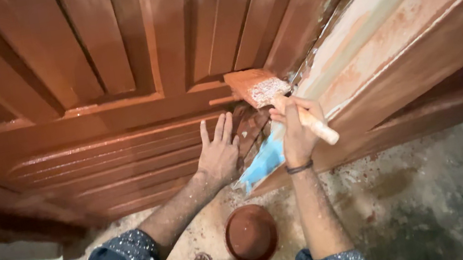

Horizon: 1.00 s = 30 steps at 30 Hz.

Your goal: The person paints the lower panel of a wooden door with brown paint using a brush. They repeatedly dip the brush into a paint container and apply paint to the door's grooves and flat surfaces.

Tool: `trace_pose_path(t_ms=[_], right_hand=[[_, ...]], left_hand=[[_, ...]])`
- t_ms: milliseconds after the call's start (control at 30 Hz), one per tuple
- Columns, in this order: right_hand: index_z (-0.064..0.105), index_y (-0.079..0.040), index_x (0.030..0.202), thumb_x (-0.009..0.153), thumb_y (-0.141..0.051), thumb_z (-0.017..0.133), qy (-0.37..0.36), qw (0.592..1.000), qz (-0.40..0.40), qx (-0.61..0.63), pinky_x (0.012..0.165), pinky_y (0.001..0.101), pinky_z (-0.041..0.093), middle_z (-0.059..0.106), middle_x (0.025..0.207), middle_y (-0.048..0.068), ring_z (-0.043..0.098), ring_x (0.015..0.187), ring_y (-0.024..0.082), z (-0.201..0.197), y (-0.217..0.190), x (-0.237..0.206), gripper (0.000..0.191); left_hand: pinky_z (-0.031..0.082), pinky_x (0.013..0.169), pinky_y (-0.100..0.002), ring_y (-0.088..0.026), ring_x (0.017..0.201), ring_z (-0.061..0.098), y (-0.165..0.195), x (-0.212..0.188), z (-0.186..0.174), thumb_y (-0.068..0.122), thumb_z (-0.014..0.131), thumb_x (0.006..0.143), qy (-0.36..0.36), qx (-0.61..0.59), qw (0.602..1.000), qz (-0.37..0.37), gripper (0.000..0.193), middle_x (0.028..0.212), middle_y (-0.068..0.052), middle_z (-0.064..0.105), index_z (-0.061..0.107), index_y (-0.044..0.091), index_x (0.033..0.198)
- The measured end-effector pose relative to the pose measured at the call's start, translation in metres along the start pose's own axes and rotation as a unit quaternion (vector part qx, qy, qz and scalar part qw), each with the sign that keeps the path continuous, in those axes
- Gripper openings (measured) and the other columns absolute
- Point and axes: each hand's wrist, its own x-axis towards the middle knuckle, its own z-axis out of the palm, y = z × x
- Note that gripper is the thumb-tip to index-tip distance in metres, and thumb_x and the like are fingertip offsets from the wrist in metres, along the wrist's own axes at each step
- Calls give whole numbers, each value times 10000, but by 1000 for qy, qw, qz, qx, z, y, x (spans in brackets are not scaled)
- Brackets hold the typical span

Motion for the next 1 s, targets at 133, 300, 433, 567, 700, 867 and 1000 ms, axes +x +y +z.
trace_pose_path(t_ms=[133, 300, 433, 567, 700, 867, 1000], right_hand=[[575, 79, 1087, 959, -34, 592, 39, 999, 27, 9, 675, 340, 667, 714, 982, 217, 753, 738, 266, 5, 15, -12, 171], [584, 88, 1068, 950, -14, 628, 61, 997, 56, 8, 679, 361, 670, 689, 995, 218, 736, 728, 274, 8, 22, -35, 163], [588, 84, 1077, 970, -21, 636, 52, 998, -20, 22, 720, 355, 672, 683, 1026, 216, 749, 782, 271, 7, 12, -26, 158], [595, 70, 1100, 994, -41, 623, 56, 996, -57, 33, 771, 356, 660, 679, 1037, 217, 730, 826, 268, 11, 25, -36, 156], [583, 62, 1065, 972, -50, 630, 88, 995, 12, 43, 777, 382, 655, 666, 1038, 215, 731, 822, 277, 12, 58, -73, 153], [597, 79, 1087, 996, -42, 642, 92, 995, -26, 34, 818, 410, 647, 666, 1073, 237, 702, 895, 286, 10, 59, -74, 157], [555, 55, 1102, 1001, -70, 623, 86, 987, -57, 120, 790, 409, 651, 690, 1039, 243, 724, 835, 313, 18, 52, -55, 175]], left_hand=[[56, 1161, -748, -404, 1554, 93, 0, 1, -1, 371, 694, 769, 17, -4, 1000, 3, 668, 1647, -303, 152, 625, -14, 1310], [51, 1175, -744, -403, 1563, 84, -10, -3, -2, 404, 676, 819, -25, 6, 1000, -4, 623, 1659, -299, 138, 635, -9, 1283], [66, 1167, -753, -404, 1550, 109, -12, -2, -3, 402, 676, 812, 7, 20, 1000, 7, 614, 1649, -294, 167, 642, 6, 1281], [73, 1162, -748, -408, 1545, 111, -16, -5, -8, 397, 671, 793, 5, 19, 1000, 6, 627, 1638, -306, 166, 639, 3, 1280], [69, 1181, -739, -410, 1567, 108, -28, -12, -8, 373, 637, 834, -36, 22, 999, -12, 581, 1656, -306, 164, 645, -6, 1274], [85, 1162, -750, -409, 1546, 139, -31, -14, -4, 337, 631, 810, 1, 26, 1000, -2, 588, 1635, -313, 194, 641, 10, 1299], [87, 1165, -742, -399, 1545, 134, -33, -9, -9, 342, 642, 788, 19, 21, 1000, -4, 619, 1634, -303, 192, 634, 9, 1310]])
